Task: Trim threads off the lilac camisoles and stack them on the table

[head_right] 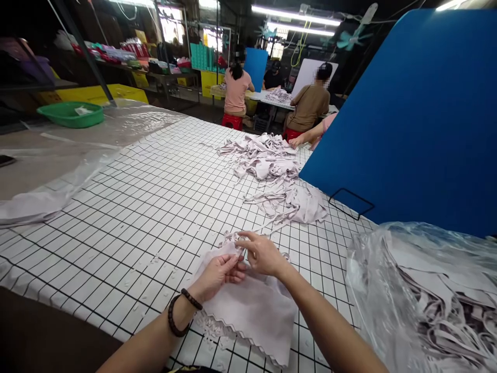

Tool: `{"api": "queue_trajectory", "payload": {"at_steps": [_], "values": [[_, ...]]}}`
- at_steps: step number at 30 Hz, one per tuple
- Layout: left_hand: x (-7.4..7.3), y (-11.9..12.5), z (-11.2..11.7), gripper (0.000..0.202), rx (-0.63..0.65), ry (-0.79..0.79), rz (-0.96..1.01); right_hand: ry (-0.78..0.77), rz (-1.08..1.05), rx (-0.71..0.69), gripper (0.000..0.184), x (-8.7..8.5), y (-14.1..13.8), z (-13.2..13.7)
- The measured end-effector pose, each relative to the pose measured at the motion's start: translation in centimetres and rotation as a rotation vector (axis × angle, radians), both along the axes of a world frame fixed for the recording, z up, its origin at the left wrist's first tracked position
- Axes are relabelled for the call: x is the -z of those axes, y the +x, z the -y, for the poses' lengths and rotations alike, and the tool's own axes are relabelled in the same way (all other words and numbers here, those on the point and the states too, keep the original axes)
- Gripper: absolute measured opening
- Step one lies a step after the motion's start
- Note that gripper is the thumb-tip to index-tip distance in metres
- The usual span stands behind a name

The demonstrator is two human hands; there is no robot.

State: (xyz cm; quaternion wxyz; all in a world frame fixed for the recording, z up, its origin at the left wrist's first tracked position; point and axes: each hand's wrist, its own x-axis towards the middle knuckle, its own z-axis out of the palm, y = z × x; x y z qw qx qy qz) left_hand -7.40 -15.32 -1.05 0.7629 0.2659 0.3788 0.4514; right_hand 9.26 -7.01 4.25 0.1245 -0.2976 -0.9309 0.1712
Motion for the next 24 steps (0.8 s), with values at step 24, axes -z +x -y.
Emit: {"api": "queue_trajectory", "payload": {"at_steps": [24], "values": [[-0.8,-3.2,0.7,0.019,0.118,0.412,-1.108,-0.255,0.291,0.035,0.016,0.8,-2.0,2.3]]}}
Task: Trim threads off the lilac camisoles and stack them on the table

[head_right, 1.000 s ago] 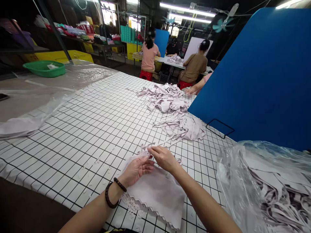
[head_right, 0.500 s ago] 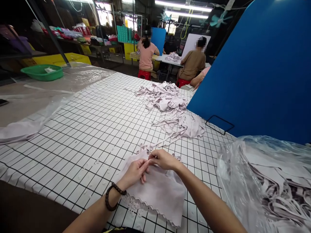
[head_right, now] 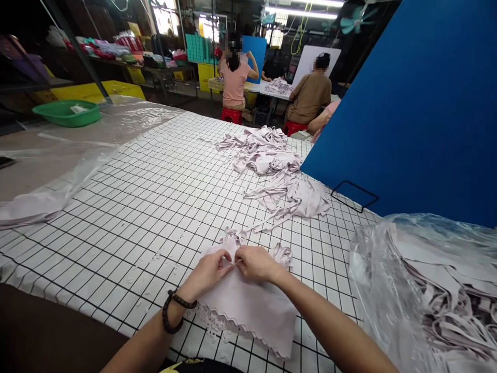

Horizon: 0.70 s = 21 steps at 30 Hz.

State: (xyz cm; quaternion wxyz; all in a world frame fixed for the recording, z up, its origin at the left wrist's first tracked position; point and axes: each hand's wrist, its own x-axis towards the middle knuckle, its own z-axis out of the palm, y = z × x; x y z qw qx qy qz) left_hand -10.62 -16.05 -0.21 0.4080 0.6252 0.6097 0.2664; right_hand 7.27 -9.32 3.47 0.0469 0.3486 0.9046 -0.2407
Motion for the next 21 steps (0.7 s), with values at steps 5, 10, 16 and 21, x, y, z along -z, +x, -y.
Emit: {"api": "queue_trajectory", "payload": {"at_steps": [5,10,16,21], "values": [[0.4,0.0,-0.1,0.017,0.009,0.012,0.026,0.054,0.048,-0.030,0.014,-0.4,-0.3,0.0],[0.8,0.0,-0.2,0.018,0.001,0.015,0.102,0.088,0.086,-0.074,0.014,-0.5,-0.5,-0.1],[1.1,0.0,-0.3,0.020,-0.011,-0.020,0.151,0.138,0.151,-0.141,0.014,-1.0,-1.0,-0.1],[1.2,-0.1,-0.3,0.021,-0.028,-0.042,0.226,0.163,0.225,-0.193,0.011,-1.8,-1.6,0.1]]}}
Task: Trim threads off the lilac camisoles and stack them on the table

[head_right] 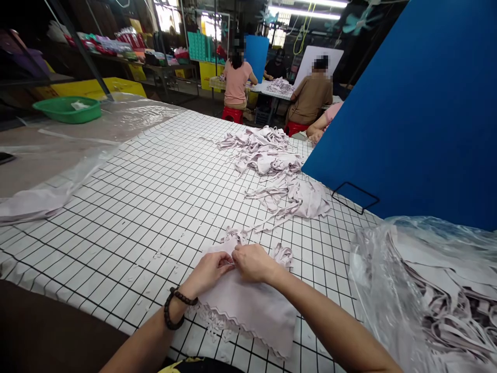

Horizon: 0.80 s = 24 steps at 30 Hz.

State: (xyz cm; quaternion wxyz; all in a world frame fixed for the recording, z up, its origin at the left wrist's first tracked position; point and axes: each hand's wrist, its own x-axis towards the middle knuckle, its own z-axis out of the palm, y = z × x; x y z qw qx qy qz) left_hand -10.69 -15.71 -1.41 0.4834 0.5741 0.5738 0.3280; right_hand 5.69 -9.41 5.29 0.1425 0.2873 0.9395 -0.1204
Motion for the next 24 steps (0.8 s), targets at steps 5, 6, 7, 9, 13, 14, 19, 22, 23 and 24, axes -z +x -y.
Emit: {"api": "queue_trajectory", "payload": {"at_steps": [5,6,7,9,13,14,19,22,23,24], "values": [[-0.31,0.01,0.07,0.018,0.014,0.015,-0.034,0.042,0.014,-0.002,0.011,-0.12,-0.13,-0.16],[-0.35,0.01,0.07,0.018,0.013,0.018,-0.036,0.049,0.013,0.005,0.011,-0.10,-0.11,-0.20],[-0.37,0.01,0.06,0.018,0.012,0.019,-0.033,0.053,0.015,0.008,0.010,-0.10,-0.10,-0.22],[-0.35,0.00,0.03,0.018,0.012,0.019,-0.015,0.049,0.019,0.005,0.009,-0.14,-0.13,-0.21],[-0.17,0.00,-0.05,0.018,0.013,0.023,-0.019,0.027,0.030,-0.015,0.009,-0.38,-0.39,-0.11],[-0.13,0.01,-0.06,0.018,0.013,0.026,-0.025,0.024,0.033,-0.016,0.009,-0.45,-0.46,-0.09],[-0.12,0.02,-0.11,0.017,0.021,0.032,-0.047,0.009,0.054,-0.011,0.013,-0.79,-0.77,-0.16],[-0.13,0.01,-0.10,0.017,0.025,0.035,-0.057,0.003,0.055,-0.018,0.013,-0.97,-0.95,-0.23],[-0.12,0.00,-0.10,0.017,0.025,0.035,-0.059,0.002,0.053,-0.022,0.012,-1.00,-1.01,-0.25],[-0.11,0.00,-0.10,0.017,0.026,0.033,-0.060,0.001,0.051,-0.026,0.012,-1.01,-1.06,-0.27]]}}
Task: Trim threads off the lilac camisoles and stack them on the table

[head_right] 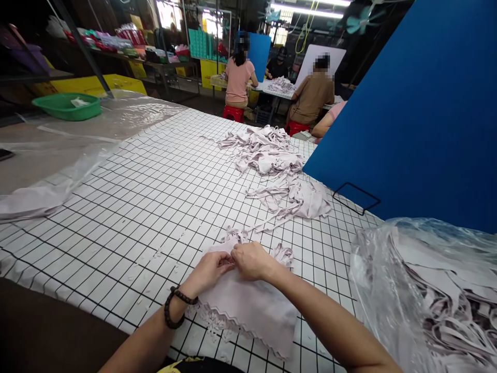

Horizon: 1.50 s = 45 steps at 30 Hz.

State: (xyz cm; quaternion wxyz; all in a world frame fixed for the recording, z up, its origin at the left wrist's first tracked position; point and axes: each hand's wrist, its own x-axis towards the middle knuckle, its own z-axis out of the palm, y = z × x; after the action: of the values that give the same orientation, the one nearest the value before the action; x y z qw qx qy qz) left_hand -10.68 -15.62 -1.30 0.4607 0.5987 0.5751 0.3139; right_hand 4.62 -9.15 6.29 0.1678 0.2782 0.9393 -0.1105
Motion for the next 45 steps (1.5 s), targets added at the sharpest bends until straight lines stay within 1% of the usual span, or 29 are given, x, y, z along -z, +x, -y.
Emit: {"api": "queue_trajectory", "payload": {"at_steps": [9,15,18,20,23,25,26,28,30,32,33,34,36,38,39,41,43,45], "values": [[-0.1,0.0,0.0,0.019,0.005,-0.011,-0.011,0.014,-0.020,-0.001,0.011,0.5,-0.1,-0.2],[-0.2,-0.1,-0.1,0.020,0.047,-0.022,-0.046,0.003,-0.062,0.030,0.012,1.2,-0.1,-0.2],[-0.1,-0.1,-0.2,0.024,0.047,-0.037,-0.122,-0.044,-0.163,0.098,0.012,1.9,0.3,-0.2],[0.0,-0.1,-0.3,0.025,0.047,-0.036,-0.154,-0.104,-0.239,0.146,0.013,2.3,0.8,-0.5],[-0.2,-0.1,-0.3,0.026,0.045,-0.027,-0.169,-0.198,-0.287,0.166,0.011,2.5,1.8,-1.4],[-0.4,-0.1,-0.3,0.029,0.049,-0.038,-0.161,-0.191,-0.325,0.191,0.015,2.6,2.4,-2.2],[-0.6,-0.1,-0.3,0.032,0.055,-0.050,-0.148,-0.166,-0.370,0.229,0.017,2.8,2.5,-2.7],[-0.9,-0.1,-0.3,0.039,0.072,-0.074,-0.117,-0.137,-0.515,0.347,0.020,3.3,2.5,-3.6],[-1.0,-0.1,-0.2,0.042,0.079,-0.083,-0.097,-0.166,-0.704,0.488,0.018,4.2,2.2,-4.3],[-0.9,-0.1,-0.2,0.042,0.069,-0.086,-0.092,-0.209,-0.883,0.631,0.011,5.3,1.8,-5.0],[-0.8,-0.1,-0.2,0.042,0.061,-0.090,-0.090,-0.235,-0.946,0.696,0.006,5.8,1.5,-5.3],[-0.8,-0.1,-0.2,0.043,0.051,-0.094,-0.085,-0.277,-0.975,0.754,0.006,6.3,1.4,-5.5],[-0.7,0.0,-0.3,0.043,0.035,-0.101,-0.062,-0.440,-0.931,0.810,0.015,6.7,1.3,-6.1],[-0.7,-0.1,-0.3,0.042,0.027,-0.109,-0.034,-0.644,-0.805,0.758,0.022,6.4,1.7,-6.7],[-0.7,-0.1,-0.3,0.042,0.027,-0.114,-0.023,-0.726,-0.736,0.698,0.024,6.1,2.0,-6.9],[-0.7,-0.1,-0.3,0.041,0.028,-0.116,-0.016,-0.820,-0.621,0.547,0.025,5.1,2.8,-7.5],[-0.8,-0.1,-0.3,0.039,0.028,-0.104,-0.019,-0.826,-0.529,0.392,0.023,4.0,3.4,-7.9],[-0.7,0.0,-0.3,0.038,0.027,-0.090,-0.024,-0.733,-0.461,0.286,0.017,3.3,3.7,-8.1]]}}
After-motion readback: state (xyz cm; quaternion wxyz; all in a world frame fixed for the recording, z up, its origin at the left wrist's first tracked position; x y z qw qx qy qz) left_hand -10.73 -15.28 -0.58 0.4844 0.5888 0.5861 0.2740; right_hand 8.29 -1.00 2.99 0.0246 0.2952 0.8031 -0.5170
